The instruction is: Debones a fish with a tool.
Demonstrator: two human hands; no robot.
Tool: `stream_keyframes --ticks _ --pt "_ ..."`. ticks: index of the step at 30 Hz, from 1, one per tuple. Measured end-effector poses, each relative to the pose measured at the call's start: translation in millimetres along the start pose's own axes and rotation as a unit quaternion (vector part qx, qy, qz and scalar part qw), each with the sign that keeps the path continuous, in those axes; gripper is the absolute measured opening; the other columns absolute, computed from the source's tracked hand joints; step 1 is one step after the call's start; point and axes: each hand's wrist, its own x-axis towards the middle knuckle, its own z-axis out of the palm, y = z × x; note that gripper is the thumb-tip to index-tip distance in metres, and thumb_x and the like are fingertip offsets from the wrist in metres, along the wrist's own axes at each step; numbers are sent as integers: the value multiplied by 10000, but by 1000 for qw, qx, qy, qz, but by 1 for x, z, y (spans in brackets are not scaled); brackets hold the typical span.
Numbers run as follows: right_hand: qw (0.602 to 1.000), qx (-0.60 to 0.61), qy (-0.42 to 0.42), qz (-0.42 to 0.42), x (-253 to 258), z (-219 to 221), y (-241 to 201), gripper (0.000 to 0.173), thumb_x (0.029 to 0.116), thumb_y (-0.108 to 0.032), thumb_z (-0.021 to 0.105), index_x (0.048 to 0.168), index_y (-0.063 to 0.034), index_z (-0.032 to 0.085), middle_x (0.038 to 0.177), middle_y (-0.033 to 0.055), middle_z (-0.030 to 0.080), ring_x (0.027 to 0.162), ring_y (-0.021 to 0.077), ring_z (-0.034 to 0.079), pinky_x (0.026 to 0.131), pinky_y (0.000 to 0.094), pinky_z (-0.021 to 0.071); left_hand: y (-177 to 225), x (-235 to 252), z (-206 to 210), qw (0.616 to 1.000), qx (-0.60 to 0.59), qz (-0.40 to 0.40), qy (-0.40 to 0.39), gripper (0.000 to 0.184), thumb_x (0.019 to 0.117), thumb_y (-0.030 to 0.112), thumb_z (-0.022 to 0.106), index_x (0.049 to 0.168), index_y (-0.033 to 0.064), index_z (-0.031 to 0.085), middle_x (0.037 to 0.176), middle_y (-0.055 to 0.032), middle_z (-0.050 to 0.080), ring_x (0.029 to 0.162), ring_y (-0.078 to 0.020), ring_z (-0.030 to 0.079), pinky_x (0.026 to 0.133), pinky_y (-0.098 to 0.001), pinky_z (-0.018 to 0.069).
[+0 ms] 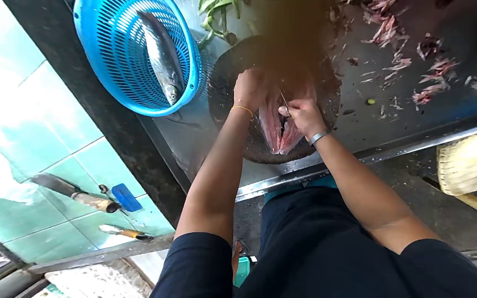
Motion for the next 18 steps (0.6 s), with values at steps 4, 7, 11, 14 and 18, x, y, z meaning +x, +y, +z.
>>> stream_keyframes --ticks 4,7,11,14,18 --pt "1000 -10 19 -18 -10 -3 6 176 958 -250 731 960 -81 783 825 40 730 738 119 660 734 386 553 2 3 5 1000 19 -19 0 331 1045 365 513 1167 156 740 1072 -79 755 1044 -261 717 932 -566 551" --pt "999 -5 24 -41 -17 -4 11 183 957 -259 727 916 -88 774 784 27 719 701 109 653 701 381 551 1 3 5 1000 21 -19 3 319 1036 352 521 1164 160 741 1064 -72 758 1034 -247 721 923 -562 556" --pt "999 -31 14 -19 -14 -7 5 218 952 -307 734 932 -95 780 809 32 727 729 122 661 727 402 553 3 2 2 1000 0 -12 0 312 1029 350 545 1179 154 737 1085 -54 760 1041 -216 722 947 -530 560" --pt "1000 -17 8 -6 -5 -3 3 286 963 -359 727 934 -75 754 772 31 667 638 111 575 603 346 491 2 1 5 1000 -3 -7 3 319 1021 355 559 1194 152 733 1100 -46 761 1047 -203 724 958 -519 563" --pt "1000 -17 15 -8 -4 -5 4 196 957 -268 735 971 -79 783 844 45 728 739 124 650 716 385 543 6 2 5 1000 12 -18 5 321 1028 371 550 1178 158 737 1090 -58 757 1039 -226 721 942 -536 561"
